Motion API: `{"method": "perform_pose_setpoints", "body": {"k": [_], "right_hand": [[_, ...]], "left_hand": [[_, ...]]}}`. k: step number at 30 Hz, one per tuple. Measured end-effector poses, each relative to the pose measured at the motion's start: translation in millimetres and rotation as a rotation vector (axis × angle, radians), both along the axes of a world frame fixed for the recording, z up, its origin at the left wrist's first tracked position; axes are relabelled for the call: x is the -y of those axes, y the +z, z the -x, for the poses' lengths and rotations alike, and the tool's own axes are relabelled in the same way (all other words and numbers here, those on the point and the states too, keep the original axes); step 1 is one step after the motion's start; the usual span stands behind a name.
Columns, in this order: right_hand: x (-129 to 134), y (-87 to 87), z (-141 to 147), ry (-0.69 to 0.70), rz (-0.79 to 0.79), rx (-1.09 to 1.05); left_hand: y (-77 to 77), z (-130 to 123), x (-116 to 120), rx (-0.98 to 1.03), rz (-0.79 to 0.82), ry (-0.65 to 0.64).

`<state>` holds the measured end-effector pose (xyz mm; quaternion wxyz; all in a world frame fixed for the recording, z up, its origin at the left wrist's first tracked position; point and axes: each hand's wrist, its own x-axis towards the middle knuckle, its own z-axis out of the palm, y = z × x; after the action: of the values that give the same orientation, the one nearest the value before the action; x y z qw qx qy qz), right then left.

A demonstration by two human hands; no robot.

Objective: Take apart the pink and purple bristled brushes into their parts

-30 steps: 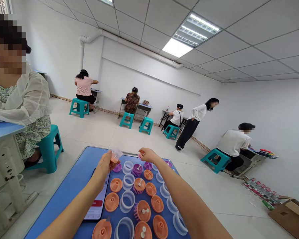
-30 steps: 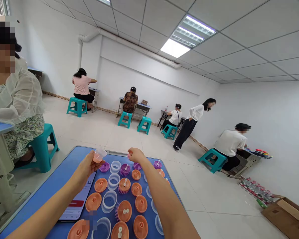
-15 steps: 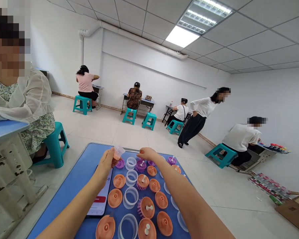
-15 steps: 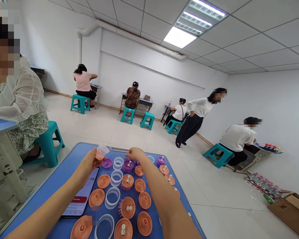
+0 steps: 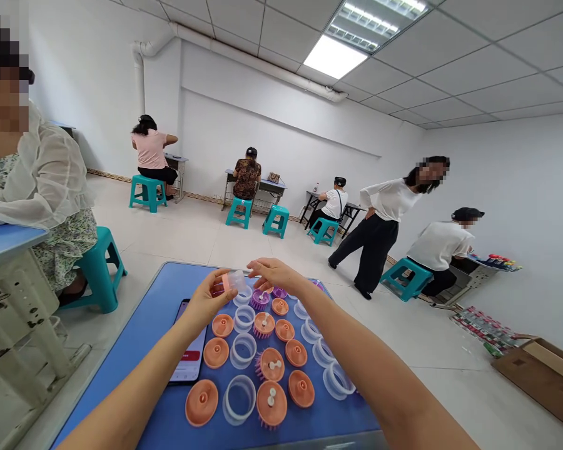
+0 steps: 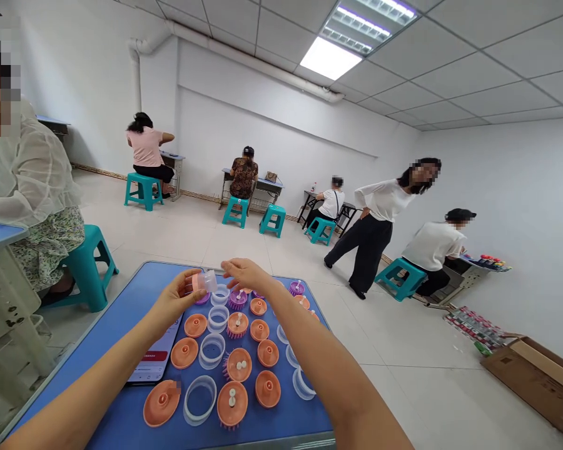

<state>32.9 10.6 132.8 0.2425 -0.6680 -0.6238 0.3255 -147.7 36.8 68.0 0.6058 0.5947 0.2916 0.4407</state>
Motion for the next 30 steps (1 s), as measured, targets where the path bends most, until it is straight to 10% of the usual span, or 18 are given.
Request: {"method": "perform_pose_setpoints", "body": {"k": [17, 30], "right_hand": [[14, -3.7, 18, 0.212, 0.026, -0.308], [12, -15.7, 18, 0.122, -0.346, 0.098]], "left_hand": [[-1.9, 7, -1, -0.312, -0.43, -0.03], [-1.5, 9, -19, 0.003, 0.23, 0.096]]}}
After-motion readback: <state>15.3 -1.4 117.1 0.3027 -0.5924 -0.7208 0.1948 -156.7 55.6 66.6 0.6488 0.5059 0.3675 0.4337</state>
